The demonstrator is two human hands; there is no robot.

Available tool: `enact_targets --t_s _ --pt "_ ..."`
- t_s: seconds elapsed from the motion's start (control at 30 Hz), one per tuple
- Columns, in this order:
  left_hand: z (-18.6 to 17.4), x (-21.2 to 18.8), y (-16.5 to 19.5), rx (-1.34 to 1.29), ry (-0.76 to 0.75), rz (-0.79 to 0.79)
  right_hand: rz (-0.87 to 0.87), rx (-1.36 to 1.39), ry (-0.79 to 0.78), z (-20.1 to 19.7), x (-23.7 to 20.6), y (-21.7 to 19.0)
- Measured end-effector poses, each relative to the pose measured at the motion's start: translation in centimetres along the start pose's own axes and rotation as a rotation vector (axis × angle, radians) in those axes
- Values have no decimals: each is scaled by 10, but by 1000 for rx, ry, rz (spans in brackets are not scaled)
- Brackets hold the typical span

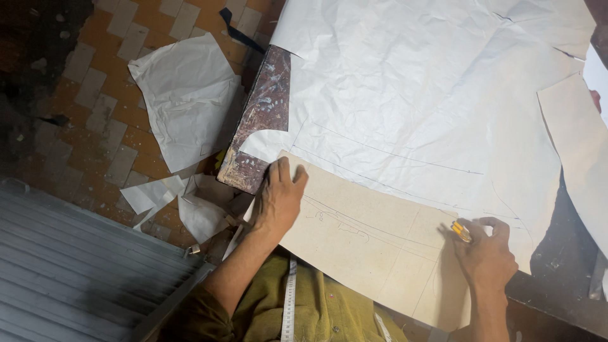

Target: The person uses a ruler and pencil to draw lines on a large white paper pattern, then places a cardboard template on the paper and traces its outline. They pick up a black leather jacket to compare it with the pattern, then use scissors to cut along the traced lines on the paper.

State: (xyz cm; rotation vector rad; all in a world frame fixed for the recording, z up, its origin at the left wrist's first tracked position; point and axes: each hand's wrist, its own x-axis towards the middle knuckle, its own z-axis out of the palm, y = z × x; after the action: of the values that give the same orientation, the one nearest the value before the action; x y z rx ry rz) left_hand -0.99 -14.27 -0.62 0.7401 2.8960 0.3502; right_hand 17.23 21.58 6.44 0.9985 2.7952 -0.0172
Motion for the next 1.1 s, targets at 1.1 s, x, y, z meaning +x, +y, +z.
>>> enact_targets --t_s 1.1 --pt "-27 -16 29 65 -147 -23 -531 1213 -361 13 44 -201"
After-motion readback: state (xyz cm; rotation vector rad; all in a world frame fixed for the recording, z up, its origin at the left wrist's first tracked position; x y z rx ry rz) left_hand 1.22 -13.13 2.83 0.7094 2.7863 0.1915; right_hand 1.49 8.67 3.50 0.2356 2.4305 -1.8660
